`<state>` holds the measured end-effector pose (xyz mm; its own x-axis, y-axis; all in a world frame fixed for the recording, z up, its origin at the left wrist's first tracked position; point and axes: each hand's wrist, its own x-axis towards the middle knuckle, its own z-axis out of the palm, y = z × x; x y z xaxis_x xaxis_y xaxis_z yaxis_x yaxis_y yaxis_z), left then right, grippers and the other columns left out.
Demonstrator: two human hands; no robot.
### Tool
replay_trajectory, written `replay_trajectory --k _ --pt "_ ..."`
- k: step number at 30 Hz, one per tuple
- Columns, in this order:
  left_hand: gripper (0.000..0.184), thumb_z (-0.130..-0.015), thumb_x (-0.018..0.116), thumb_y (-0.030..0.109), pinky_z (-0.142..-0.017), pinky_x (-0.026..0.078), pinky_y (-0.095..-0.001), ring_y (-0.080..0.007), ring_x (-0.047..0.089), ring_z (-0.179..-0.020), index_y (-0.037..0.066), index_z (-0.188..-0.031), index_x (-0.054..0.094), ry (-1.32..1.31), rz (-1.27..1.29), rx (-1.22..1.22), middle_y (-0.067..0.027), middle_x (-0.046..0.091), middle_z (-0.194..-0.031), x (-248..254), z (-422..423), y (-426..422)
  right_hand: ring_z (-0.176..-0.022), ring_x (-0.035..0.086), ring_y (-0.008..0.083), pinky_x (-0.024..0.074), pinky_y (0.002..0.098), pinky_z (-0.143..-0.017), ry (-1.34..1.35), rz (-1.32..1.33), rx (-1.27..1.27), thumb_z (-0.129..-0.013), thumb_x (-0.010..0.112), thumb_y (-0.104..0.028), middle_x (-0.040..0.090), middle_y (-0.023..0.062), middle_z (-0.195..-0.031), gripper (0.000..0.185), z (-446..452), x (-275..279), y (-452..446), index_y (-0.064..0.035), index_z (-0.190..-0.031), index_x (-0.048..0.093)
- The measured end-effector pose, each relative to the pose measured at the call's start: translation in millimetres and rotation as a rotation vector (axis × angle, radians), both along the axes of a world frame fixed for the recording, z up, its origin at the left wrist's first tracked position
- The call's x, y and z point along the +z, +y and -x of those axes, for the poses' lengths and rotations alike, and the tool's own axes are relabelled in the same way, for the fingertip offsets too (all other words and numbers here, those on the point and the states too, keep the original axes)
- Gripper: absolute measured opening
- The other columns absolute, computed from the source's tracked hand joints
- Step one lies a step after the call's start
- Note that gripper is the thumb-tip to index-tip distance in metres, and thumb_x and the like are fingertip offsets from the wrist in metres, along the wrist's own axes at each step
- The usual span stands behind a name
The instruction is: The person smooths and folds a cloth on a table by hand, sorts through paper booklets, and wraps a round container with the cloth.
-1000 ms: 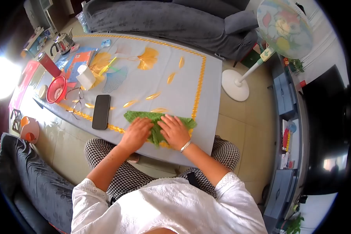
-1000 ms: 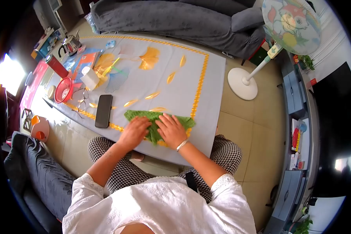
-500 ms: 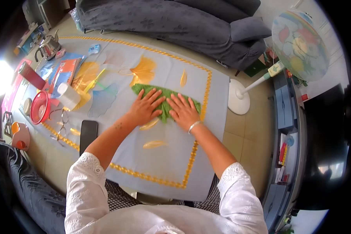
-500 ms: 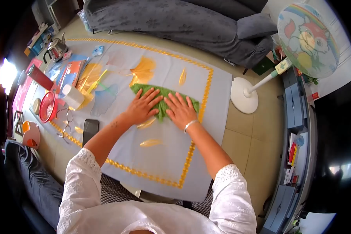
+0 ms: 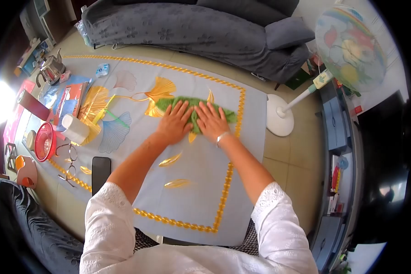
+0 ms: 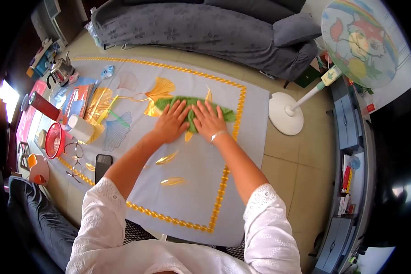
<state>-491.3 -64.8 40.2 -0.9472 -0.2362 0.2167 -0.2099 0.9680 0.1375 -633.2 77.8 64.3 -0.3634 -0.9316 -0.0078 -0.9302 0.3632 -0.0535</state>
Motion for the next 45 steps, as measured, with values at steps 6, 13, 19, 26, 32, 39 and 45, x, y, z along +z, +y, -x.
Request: replay_trajectory --k 6,13,19,26,32,39,45 --pt "0.07 -0.093 0.056 0.045 -0.116 0.025 -0.0507 -0.0341 0.029 -0.144 0.01 -0.15 0.037 -0.119 -0.023 -0.083 -0.0169 0.034 -0.155 42 -119 136 -0.15 0.021 0.0236 0.0125 0.0524 -0.12 -0.074 -0.006 0.154 -0.102 0.041 -0.038 0.028 0.0029 -0.161 0.055 -94 13 147 -0.0196 -0.153 0.033" --pt "0.063 -0.092 0.059 0.038 -0.115 0.027 -0.0498 -0.0321 0.036 -0.14 0.005 -0.144 0.045 -0.212 -0.13 -0.449 -0.0167 0.04 -0.151 53 -141 221 -0.149 0.022 0.0229 0.0119 0.0518 -0.12 -0.125 -0.06 0.048 -0.101 0.045 -0.039 0.029 0.0019 -0.16 0.054 -159 36 286 -0.0204 -0.151 0.038" --pt "0.063 -0.096 0.055 0.032 -0.121 0.018 -0.0473 -0.0306 0.023 -0.148 0.002 -0.148 0.036 -0.098 -0.238 -0.57 -0.0156 0.03 -0.158 29 -32 188 -0.149 0.022 0.0239 0.0138 0.0526 -0.12 -0.086 0.009 -0.099 -0.102 0.043 -0.038 0.029 0.0033 -0.16 0.055 -72 20 268 -0.0186 -0.153 0.035" --pt "0.059 -0.102 0.043 0.032 -0.121 0.017 -0.0442 -0.0298 0.023 -0.148 0.001 -0.15 0.031 -0.009 -0.042 -0.374 -0.0157 0.029 -0.158 9 150 116 -0.148 0.024 0.0243 0.0199 0.0481 -0.12 -0.007 0.159 -0.185 -0.101 0.037 -0.029 0.029 0.004 -0.16 0.054 104 -4 158 -0.0145 -0.153 0.033" --pt "0.058 -0.103 0.036 0.035 -0.121 0.018 -0.0431 -0.0271 0.025 -0.148 0.002 -0.15 0.033 -0.013 0.029 -0.253 -0.0137 0.031 -0.158 2 260 67 -0.148 0.024 0.0222 0.0194 0.0442 -0.12 -0.026 0.179 -0.248 -0.102 0.029 -0.032 0.029 0.0013 -0.161 0.053 215 -15 87 -0.0176 -0.153 0.034" --pt "0.054 -0.102 0.038 0.028 -0.12 0.021 -0.0441 -0.0286 0.027 -0.146 0.002 -0.15 0.034 0.034 0.034 -0.184 -0.0143 0.033 -0.156 2 244 82 -0.15 0.02 0.0189 0.0152 0.0438 -0.122 -0.016 0.134 -0.306 -0.103 0.026 -0.034 0.024 -0.0012 -0.162 0.053 187 -5 90 -0.0194 -0.154 0.032" --pt "0.06 -0.097 0.047 0.028 -0.12 0.019 -0.0471 -0.0329 0.027 -0.146 0.0 -0.149 0.034 0.003 -0.026 -0.203 -0.0174 0.032 -0.156 12 117 121 -0.148 0.024 0.0236 0.0142 0.0463 -0.122 0.051 0.121 -0.169 -0.102 0.036 -0.03 0.03 0.0059 -0.16 0.054 81 -7 131 -0.0125 -0.152 0.034"
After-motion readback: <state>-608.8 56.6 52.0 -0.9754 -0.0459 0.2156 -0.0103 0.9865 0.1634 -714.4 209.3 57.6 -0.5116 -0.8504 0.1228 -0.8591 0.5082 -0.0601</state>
